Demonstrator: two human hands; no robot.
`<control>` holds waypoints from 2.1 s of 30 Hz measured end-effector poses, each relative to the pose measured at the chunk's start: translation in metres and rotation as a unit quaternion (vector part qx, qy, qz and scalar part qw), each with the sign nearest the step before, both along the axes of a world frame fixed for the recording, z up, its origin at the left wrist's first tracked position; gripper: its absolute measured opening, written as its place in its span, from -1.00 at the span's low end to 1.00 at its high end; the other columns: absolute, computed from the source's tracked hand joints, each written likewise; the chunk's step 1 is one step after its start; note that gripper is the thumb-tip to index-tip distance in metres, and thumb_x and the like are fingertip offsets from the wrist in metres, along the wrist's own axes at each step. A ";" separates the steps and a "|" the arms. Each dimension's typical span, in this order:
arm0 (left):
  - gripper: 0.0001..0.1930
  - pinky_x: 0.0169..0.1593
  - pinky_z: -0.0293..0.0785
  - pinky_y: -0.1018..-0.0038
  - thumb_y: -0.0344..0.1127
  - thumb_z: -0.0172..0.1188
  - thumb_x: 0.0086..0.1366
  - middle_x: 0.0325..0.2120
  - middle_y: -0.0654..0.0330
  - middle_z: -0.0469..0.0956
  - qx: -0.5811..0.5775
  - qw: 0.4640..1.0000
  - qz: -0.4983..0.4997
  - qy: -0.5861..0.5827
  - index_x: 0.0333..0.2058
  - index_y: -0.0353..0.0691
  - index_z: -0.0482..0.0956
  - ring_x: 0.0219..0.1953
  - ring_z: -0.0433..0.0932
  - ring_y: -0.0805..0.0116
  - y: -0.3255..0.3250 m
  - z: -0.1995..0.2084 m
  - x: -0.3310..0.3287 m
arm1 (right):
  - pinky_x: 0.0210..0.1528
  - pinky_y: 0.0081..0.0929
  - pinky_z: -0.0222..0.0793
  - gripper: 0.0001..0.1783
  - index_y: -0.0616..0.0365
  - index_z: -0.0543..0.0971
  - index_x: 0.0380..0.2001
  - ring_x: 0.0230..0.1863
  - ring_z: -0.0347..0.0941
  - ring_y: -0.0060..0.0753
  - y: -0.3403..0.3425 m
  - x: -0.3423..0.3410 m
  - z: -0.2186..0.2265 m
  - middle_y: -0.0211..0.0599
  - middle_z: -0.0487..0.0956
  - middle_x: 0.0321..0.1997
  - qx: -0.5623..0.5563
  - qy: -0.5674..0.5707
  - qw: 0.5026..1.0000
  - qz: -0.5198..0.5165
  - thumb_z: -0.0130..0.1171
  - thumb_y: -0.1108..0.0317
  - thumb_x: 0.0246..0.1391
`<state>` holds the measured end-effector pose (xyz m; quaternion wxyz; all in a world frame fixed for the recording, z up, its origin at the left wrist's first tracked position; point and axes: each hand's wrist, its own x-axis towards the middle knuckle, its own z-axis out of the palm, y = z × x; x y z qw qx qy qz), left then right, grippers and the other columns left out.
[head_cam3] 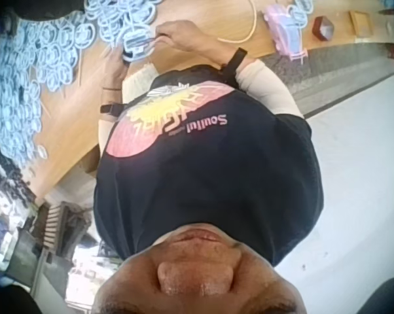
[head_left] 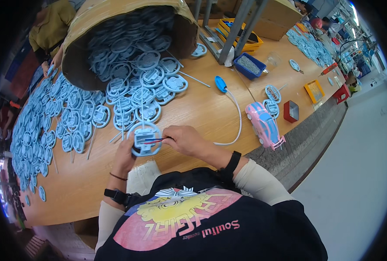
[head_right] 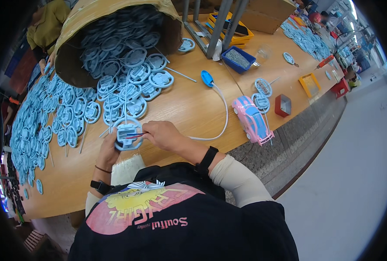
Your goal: The person sits at a table in a workshop and assembles small electronic components. They pick up light blue circular plastic parts and use a pair of pliers to insert or adjust wires within them. The person handles the parts one by one, repeating the process for multiple units.
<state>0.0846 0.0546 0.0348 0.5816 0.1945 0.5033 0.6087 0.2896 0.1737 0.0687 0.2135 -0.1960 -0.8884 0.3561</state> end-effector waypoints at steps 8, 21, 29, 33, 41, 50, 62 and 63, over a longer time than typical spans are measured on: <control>-0.50 0.17 0.19 0.25 -0.07 -0.18 0.33 0.03 0.08 0.32 0.202 0.911 0.349 -0.089 0.06 -0.38 0.19 0.08 0.30 0.21 -0.004 0.059 -0.179 | -0.31 -0.26 0.34 -0.84 0.18 0.48 -0.42 -0.35 0.43 -0.05 0.010 0.005 -0.003 -0.17 0.51 -0.40 -0.034 0.002 0.999 -0.025 0.08 0.33 -0.06; -0.48 -0.03 0.35 0.25 -0.06 0.12 0.05 -0.21 -0.16 0.48 -0.126 0.739 0.052 0.660 -0.11 -0.36 0.43 -0.12 0.44 -0.06 0.177 -0.028 -0.208 | -0.30 -0.34 0.36 -0.82 0.17 0.49 -0.30 -0.31 0.45 -0.08 0.004 0.027 0.016 -0.14 0.53 -0.34 -0.066 -0.061 0.989 -0.121 0.08 0.40 -0.02; -0.55 -0.47 0.51 0.36 -0.15 0.23 -0.07 -0.44 -0.09 0.54 -0.249 0.801 -0.081 0.539 -0.32 -0.47 0.50 -0.48 0.58 0.12 0.181 -0.001 -0.194 | -0.37 -0.49 0.34 -0.80 0.22 0.50 -0.27 -0.42 0.46 -0.27 0.000 0.041 0.005 -0.17 0.52 -0.41 -0.088 -0.016 0.983 -0.162 0.08 0.37 0.02; -0.65 -0.57 0.49 0.46 -0.22 0.24 -0.05 -0.58 0.08 0.50 -0.154 0.911 -0.076 0.376 -0.37 -0.41 0.50 -0.60 0.53 0.31 0.123 0.012 -0.184 | -0.38 -0.51 0.34 -0.79 0.22 0.47 -0.24 -0.46 0.43 -0.32 0.000 0.029 0.020 -0.21 0.52 -0.43 -0.117 -0.029 0.986 -0.116 0.04 0.38 0.04; -0.59 -0.26 0.57 0.35 -0.42 0.09 0.12 -0.27 0.11 0.43 0.033 0.989 0.145 0.018 -0.04 -0.29 0.26 -0.29 0.52 0.30 -0.002 0.041 -0.070 | -0.44 -0.56 0.34 -0.80 0.28 0.42 -0.24 -0.52 0.40 -0.53 -0.005 -0.006 0.037 -0.30 0.52 -0.43 -0.271 0.027 0.962 0.027 -0.07 0.38 0.13; -0.44 -0.02 0.45 0.32 -0.36 0.14 0.15 -0.04 0.14 0.36 0.074 0.991 0.040 -0.103 0.11 -0.10 0.11 -0.04 0.43 0.26 -0.015 0.038 0.038 | -0.46 -0.68 0.30 -0.80 0.24 0.38 -0.19 -0.53 0.34 -0.67 -0.008 -0.013 0.034 -0.43 0.42 -0.46 -0.296 -0.004 0.955 0.031 -0.11 0.37 0.16; -0.63 -0.16 0.50 0.35 -0.09 -0.02 0.25 -0.22 0.20 0.48 0.006 0.992 -0.042 -0.118 -0.09 -0.23 0.36 -0.22 0.51 0.39 -0.003 0.015 0.004 | -0.28 -0.59 0.28 -0.83 0.24 0.39 -0.23 -0.37 0.35 -0.55 0.001 0.005 0.024 -0.32 0.48 -0.41 -0.170 0.019 0.982 0.077 -0.06 0.39 0.14; -0.67 -0.19 0.51 0.38 -0.13 -0.01 0.24 -0.25 0.22 0.49 -0.027 0.993 -0.060 -0.097 -0.12 -0.22 0.39 -0.25 0.52 0.41 -0.001 0.014 0.002 | -0.26 -0.57 0.28 -0.82 0.24 0.38 -0.22 -0.35 0.36 -0.52 0.002 0.007 0.022 -0.30 0.49 -0.39 -0.175 0.009 0.981 0.082 -0.06 0.39 0.14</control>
